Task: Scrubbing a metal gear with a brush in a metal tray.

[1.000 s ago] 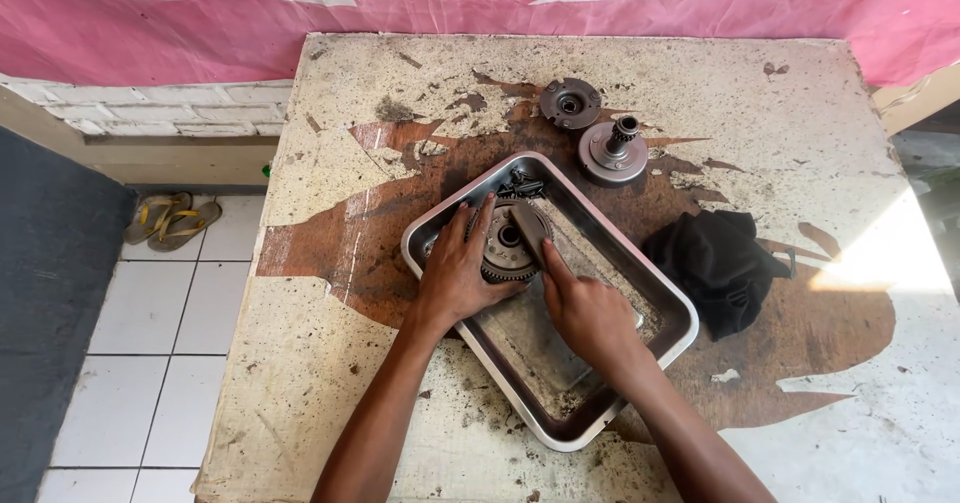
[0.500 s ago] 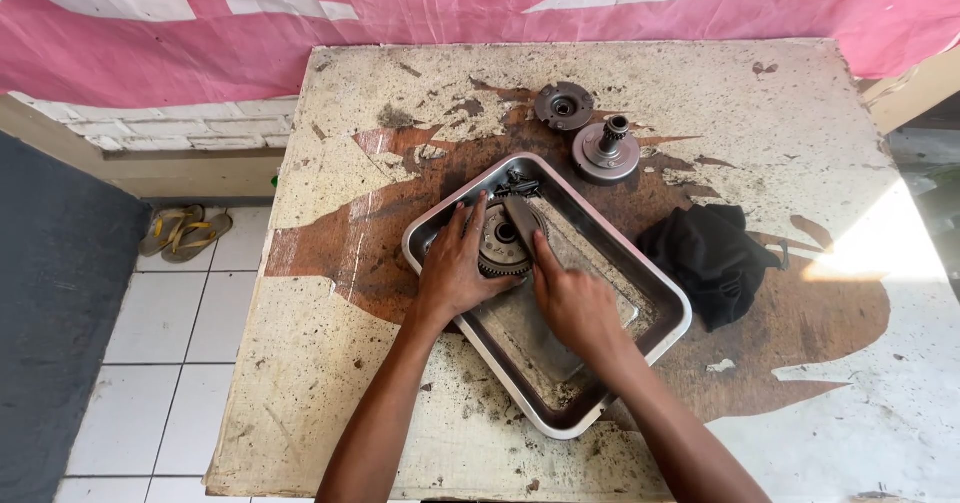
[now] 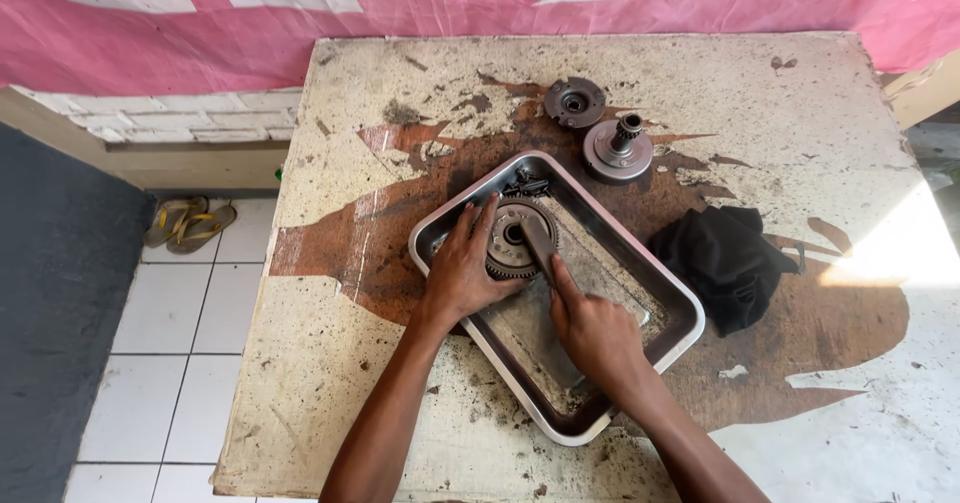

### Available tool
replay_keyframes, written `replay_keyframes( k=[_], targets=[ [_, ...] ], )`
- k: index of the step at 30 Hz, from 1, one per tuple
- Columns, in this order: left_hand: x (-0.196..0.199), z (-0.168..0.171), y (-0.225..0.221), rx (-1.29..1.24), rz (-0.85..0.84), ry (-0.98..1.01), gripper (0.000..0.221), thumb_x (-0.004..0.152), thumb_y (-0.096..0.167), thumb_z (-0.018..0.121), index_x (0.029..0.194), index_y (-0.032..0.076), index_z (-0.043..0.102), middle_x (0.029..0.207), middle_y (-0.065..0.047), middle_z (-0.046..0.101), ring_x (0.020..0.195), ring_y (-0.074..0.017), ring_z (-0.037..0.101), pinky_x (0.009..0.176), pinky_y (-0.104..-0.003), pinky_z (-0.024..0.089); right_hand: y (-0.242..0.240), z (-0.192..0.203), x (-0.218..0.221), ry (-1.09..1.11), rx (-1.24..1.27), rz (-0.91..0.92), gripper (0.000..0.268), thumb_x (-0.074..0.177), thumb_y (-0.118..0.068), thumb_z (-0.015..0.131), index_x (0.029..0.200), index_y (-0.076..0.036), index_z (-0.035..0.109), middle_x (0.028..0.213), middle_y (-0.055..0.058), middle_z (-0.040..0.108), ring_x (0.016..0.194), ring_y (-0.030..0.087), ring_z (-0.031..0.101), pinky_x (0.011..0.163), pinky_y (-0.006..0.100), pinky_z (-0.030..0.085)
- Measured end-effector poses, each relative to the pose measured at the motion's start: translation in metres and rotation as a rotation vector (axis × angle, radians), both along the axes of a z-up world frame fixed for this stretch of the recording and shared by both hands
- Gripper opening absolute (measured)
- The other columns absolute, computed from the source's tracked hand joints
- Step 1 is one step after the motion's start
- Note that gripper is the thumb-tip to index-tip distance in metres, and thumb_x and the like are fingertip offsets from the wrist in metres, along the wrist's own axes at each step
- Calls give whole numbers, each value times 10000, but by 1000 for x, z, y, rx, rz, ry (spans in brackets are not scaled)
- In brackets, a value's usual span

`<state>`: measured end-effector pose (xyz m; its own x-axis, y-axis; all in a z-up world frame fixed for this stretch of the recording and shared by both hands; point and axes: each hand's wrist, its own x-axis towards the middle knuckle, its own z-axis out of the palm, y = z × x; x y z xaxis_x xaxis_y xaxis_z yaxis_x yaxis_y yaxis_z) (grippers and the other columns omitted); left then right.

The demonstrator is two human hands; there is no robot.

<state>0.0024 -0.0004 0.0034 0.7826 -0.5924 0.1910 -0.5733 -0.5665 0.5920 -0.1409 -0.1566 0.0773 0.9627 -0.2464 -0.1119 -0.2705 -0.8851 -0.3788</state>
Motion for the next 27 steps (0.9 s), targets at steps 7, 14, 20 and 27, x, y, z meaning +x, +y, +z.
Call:
replay_keyframes(
  k=[7, 14, 20, 27],
  targets=[
    [0, 0, 1, 3, 3, 16, 1253, 607, 489, 883, 1627, 159, 235, 1437, -270, 464, 1402, -516, 419, 1077, -608, 464, 3, -16, 59, -90, -100, 41, 526, 1034, -362, 374, 1545, -245, 420, 866, 264, 738, 721, 413, 751, 645, 473, 618],
    [-3, 14, 5, -43, -44, 137, 1280, 618, 443, 866, 1644, 167, 153, 1530, -247, 390, 1481, -491, 301, 1152, -614, 377, -21, -11, 54, 43, 176, -168, 533, 996, -486, 405, 1525, -418, 408, 1105, 272, 713, 1061, 493, 666, 928, 592, 522],
    [-6, 18, 5, -73, -79, 139, 1331, 613, 405, 890, 1645, 123, 98, 1569, -297, 321, 1490, -526, 235, 1180, -622, 322, -6, 11, -17, 43, 178, -157, 528, 974, -428, 464, 1501, -389, 450, 1061, 263, 728, 1001, 508, 673, 914, 618, 518],
    [-7, 1, 2, -77, -4, -112, 1322, 616, 518, 904, 1639, 109, 173, 1366, -293, 501, 1378, -511, 448, 1102, -571, 448, -3, -12, -28, -32, -66, -26, 528, 991, -389, 451, 1515, -326, 458, 841, 235, 751, 757, 478, 733, 678, 575, 608]
  ],
)
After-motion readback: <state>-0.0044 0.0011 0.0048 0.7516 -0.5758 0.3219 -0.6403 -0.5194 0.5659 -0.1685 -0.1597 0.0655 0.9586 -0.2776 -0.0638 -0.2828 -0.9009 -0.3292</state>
